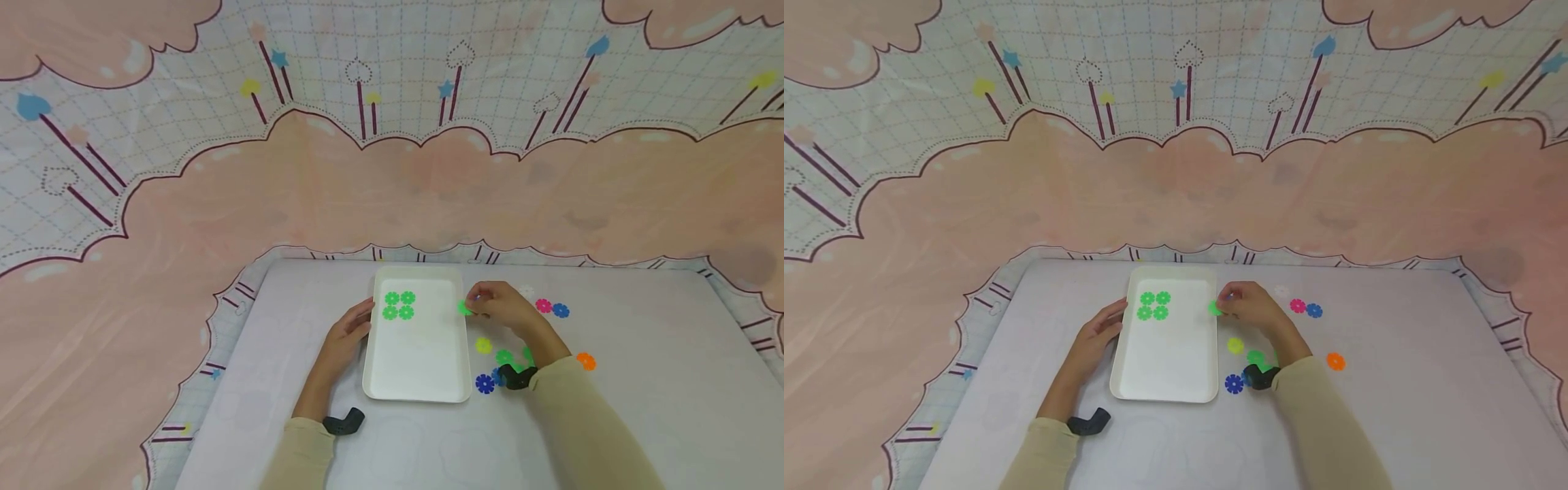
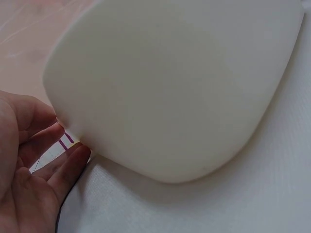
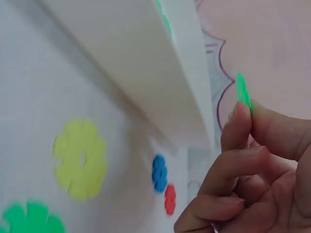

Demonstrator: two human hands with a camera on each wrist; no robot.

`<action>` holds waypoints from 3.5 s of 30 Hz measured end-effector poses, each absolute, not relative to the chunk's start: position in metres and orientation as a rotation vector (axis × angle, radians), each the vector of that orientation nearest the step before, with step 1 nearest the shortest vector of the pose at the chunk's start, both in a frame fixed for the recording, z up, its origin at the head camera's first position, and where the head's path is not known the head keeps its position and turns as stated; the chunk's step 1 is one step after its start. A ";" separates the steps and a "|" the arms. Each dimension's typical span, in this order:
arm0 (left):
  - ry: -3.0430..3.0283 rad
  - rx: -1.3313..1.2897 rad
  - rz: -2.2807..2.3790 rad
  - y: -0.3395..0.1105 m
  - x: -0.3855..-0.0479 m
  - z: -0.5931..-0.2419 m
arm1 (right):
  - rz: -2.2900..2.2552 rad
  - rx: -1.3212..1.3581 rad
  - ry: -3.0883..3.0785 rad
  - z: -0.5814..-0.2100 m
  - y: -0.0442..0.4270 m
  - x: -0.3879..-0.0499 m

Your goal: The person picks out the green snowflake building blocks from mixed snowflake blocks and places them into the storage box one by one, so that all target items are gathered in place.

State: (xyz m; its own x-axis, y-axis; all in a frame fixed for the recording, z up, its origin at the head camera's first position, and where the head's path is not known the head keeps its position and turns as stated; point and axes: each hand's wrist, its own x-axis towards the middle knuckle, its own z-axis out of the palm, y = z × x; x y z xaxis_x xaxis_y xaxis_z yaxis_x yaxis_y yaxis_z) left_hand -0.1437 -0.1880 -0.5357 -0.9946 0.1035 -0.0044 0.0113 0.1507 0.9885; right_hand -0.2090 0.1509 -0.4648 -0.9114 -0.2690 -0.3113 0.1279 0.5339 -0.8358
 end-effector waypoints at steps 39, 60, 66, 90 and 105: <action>2.332 0.111 1.977 -0.188 -0.141 -0.534 | -1.274 0.048 2.304 -0.478 0.024 -0.203; 2.328 0.118 1.977 -0.188 -0.141 -0.532 | -1.052 0.032 2.507 -0.491 0.008 -0.201; 2.322 0.146 1.981 -0.190 -0.142 -0.534 | -1.002 0.021 2.560 -0.490 0.005 -0.199; 2.324 0.138 1.968 -0.190 -0.142 -0.534 | -0.930 0.084 2.610 -0.487 -0.001 -0.194; 2.318 0.132 1.979 -0.189 -0.141 -0.533 | -0.904 0.101 2.620 -0.486 -0.002 -0.193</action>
